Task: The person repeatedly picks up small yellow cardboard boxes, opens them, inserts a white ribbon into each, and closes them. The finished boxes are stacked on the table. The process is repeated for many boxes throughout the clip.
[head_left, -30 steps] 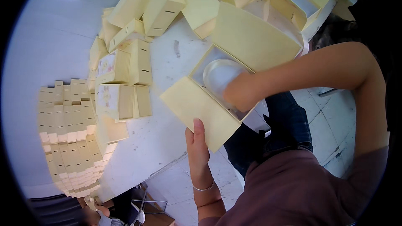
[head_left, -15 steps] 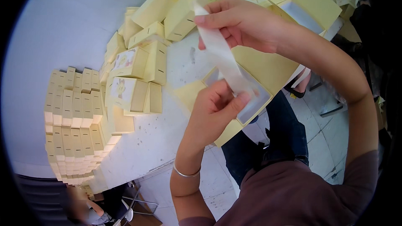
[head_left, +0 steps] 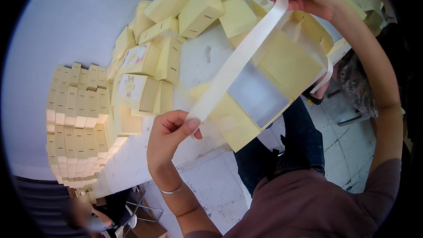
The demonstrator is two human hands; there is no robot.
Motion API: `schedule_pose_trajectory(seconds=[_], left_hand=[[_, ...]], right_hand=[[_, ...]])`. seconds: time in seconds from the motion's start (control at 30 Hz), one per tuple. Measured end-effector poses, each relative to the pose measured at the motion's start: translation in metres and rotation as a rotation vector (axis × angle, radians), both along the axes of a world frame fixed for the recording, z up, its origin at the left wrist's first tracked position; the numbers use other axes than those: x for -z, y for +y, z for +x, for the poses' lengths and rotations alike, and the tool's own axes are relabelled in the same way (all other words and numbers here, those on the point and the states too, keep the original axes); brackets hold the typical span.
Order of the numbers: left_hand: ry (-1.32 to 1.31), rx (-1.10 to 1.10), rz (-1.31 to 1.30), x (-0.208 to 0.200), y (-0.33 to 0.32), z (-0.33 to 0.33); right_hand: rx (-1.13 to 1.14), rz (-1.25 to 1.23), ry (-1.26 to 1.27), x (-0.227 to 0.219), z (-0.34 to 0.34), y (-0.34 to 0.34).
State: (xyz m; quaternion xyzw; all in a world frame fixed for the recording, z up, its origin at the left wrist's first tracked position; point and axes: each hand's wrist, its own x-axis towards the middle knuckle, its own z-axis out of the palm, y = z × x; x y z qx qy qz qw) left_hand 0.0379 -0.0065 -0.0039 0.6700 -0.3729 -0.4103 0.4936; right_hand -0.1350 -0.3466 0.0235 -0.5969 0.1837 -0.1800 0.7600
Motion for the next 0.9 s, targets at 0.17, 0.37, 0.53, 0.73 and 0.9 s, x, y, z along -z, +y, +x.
schedule_pose_trajectory(seconds=[0.17, 0.37, 0.53, 0.73, 0.9], left_hand=[[-0.059, -0.042, 0.018, -0.014, -0.031, -0.019], [-0.325, 0.161, -0.03, -0.029, -0.077, -0.044], [-0.306, 0.179, 0.089, -0.017, -0.062, -0.029], [-0.691, -0.019, 0.132, -0.004, -0.065, -0.038], [-1.003, -0.23, -0.076, 0.003, -0.072, -0.044]], right_hand=[[0.096, -1.352, 0.774, -0.026, -0.007, 0.04], [-0.365, -1.023, -0.095, -0.01, 0.022, 0.122], [-0.613, -0.958, 0.267, 0.0, 0.021, 0.093], [-0.341, -1.295, -0.214, 0.039, 0.027, 0.1], [-0.535, -1.082, 0.212, 0.049, 0.048, 0.112]])
